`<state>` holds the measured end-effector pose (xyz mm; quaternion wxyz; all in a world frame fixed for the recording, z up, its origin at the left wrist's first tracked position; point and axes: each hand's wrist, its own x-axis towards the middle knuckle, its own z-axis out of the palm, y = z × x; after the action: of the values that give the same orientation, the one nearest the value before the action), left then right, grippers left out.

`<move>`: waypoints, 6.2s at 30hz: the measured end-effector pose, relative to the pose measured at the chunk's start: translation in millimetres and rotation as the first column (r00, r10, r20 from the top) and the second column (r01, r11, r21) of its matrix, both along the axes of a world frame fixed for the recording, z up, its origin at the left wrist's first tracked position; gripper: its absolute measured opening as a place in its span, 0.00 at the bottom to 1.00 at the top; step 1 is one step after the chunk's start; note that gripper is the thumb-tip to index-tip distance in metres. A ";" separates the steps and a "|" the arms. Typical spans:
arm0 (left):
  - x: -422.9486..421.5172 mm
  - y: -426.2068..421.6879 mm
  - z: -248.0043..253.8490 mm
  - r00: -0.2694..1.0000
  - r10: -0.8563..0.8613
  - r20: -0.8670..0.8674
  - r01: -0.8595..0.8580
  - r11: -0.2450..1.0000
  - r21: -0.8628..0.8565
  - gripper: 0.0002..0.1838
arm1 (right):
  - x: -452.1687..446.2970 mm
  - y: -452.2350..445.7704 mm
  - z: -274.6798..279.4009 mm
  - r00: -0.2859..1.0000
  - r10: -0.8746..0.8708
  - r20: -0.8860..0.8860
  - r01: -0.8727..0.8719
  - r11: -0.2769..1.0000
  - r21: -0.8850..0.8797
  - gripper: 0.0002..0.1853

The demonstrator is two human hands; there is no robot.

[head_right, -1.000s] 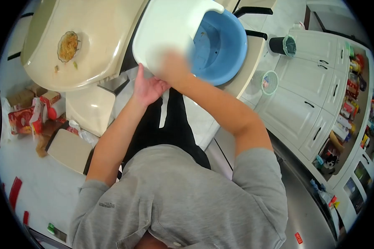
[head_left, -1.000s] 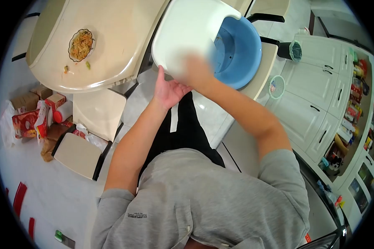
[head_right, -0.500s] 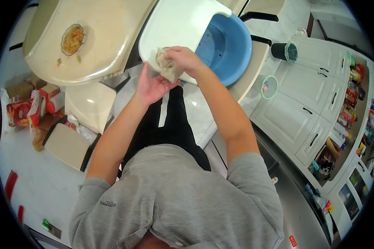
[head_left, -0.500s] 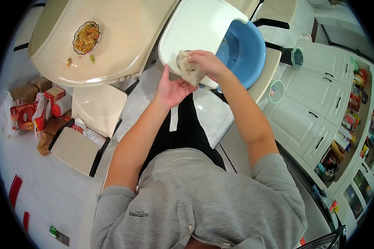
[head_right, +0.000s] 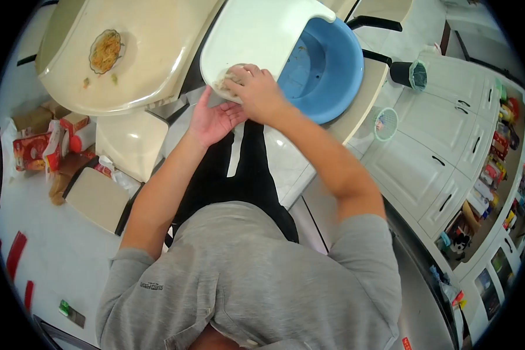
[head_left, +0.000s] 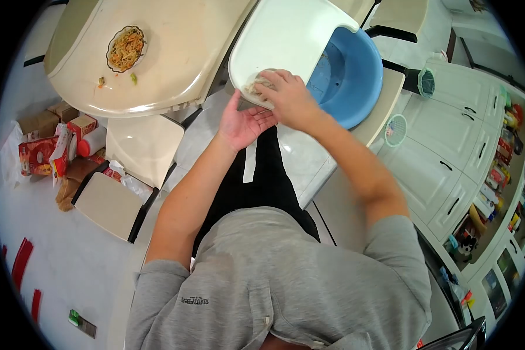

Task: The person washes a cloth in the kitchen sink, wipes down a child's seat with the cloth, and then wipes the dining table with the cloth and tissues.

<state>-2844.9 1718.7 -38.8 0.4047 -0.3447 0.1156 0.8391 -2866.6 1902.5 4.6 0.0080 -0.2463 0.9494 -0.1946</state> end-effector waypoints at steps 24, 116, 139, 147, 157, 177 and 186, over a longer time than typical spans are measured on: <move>-12.1 -2.2 -5.2 0.999 -0.025 0.031 0.027 0.998 -0.052 0.51 | -49.0 48.1 -12.3 0.680 0.106 0.726 0.436 0.737 -0.517 0.13; -53.5 199.4 25.8 -0.293 -0.924 -0.246 -0.698 0.382 -0.605 0.27 | 60.2 133.1 -60.9 0.557 -0.701 0.445 0.816 0.562 -0.136 0.17; -38.0 155.1 15.0 -0.477 -0.861 -0.176 -0.593 0.463 -0.659 0.07 | -2.9 276.5 -46.8 0.831 -0.553 -0.066 0.542 0.830 -0.130 0.16; -26.8 118.4 14.9 -0.323 -0.932 -0.164 -0.795 0.361 -0.487 0.12 | 89.7 174.3 -28.2 0.833 -0.505 0.228 0.527 0.848 -0.049 0.17; -25.4 113.6 -17.4 -0.207 -0.970 -0.130 -0.842 0.244 -0.481 0.17 | -45.8 180.1 -162.8 0.728 -0.675 0.119 0.635 0.729 0.256 0.13; -25.7 114.4 -20.4 -0.197 -0.975 -0.099 -0.845 0.220 -0.487 0.19 | 5.2 117.4 -150.4 0.804 -0.299 0.514 0.307 0.949 0.071 0.14; -24.2 113.0 -23.4 -0.188 -0.978 -0.086 -0.843 0.206 -0.497 0.19 | -26.8 143.2 -162.7 0.706 -0.658 0.264 0.619 0.753 0.221 0.11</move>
<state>-2869.1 1831.7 -62.2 -0.0717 0.3374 0.8947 0.2839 -2893.5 2045.6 -158.1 0.1107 0.1344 0.9703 -0.1678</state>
